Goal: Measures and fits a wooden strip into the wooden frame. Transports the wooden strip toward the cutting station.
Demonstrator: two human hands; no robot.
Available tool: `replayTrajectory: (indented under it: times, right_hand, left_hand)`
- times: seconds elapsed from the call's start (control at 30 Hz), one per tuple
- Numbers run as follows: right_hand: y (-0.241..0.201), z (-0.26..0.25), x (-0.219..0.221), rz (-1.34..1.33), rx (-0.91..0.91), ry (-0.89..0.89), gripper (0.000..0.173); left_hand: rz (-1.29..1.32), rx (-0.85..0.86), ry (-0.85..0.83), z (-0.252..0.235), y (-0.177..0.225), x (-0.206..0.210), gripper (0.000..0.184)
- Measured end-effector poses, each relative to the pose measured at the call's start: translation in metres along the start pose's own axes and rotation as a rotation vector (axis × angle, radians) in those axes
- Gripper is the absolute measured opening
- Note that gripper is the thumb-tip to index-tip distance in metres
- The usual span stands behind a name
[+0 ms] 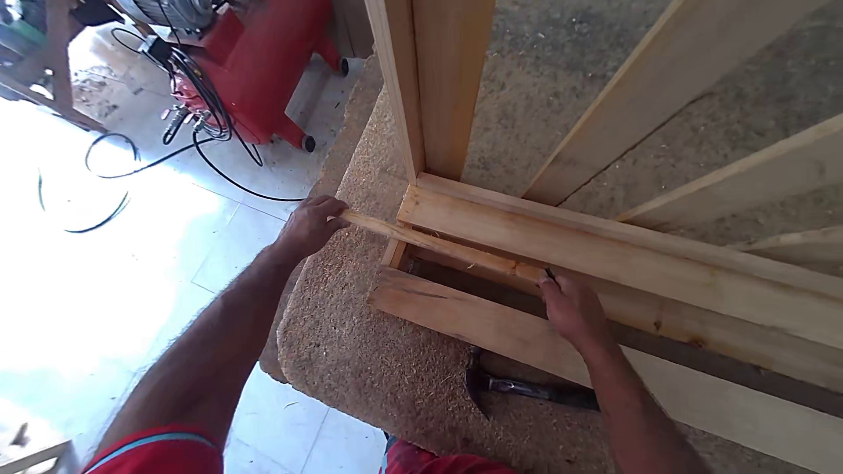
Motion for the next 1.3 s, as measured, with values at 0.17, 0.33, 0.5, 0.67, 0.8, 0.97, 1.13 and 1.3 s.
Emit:
replayTrajectory:
  times: [0.17, 0.33, 0.5, 0.67, 0.8, 0.97, 1.13, 1.3]
  right_hand:
    - [0.002, -0.007, 0.004, -0.012, 0.012, 0.078, 0.05]
    - [0.001, -0.008, 0.007, -0.024, 0.026, 0.088, 0.051]
    - [0.002, -0.008, 0.007, -0.028, 0.04, 0.084, 0.049]
    - [0.004, -0.01, 0.008, -0.05, 0.035, 0.098, 0.048]
    - [0.004, -0.008, 0.008, -0.051, 0.026, 0.103, 0.048]
    - [0.006, -0.009, 0.01, -0.051, 0.012, 0.109, 0.048]
    - [0.006, -0.011, 0.009, -0.082, 0.01, 0.105, 0.047]
    - [0.008, -0.013, 0.006, -0.209, -0.005, 0.103, 0.048]
  left_hand:
    - [-0.024, -0.035, 0.026, -0.011, 0.002, 0.003, 0.033]
    - [-0.254, 0.085, 0.037, -0.012, 0.006, 0.005, 0.036]
    - [-0.296, 0.218, -0.067, -0.026, 0.013, 0.015, 0.045]
    - [-0.249, 0.221, -0.065, -0.027, 0.01, 0.018, 0.039]
    - [-0.213, 0.184, -0.076, -0.026, 0.009, 0.019, 0.039]
    - [-0.206, 0.178, -0.064, -0.026, 0.007, 0.021, 0.041]
    - [-0.168, 0.165, -0.045, -0.025, 0.007, 0.022, 0.04]
    - [-0.131, 0.122, -0.011, -0.024, 0.007, 0.026, 0.041]
Point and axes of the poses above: each hand's wrist, its own z-axis away from the middle knuckle, its own x-axis out of the palm, y = z × x, the point moved 3 cm from there along -z, towards the middle knuckle, and after that the axes turned 4 degrees about -y, right-handed, at the moved point
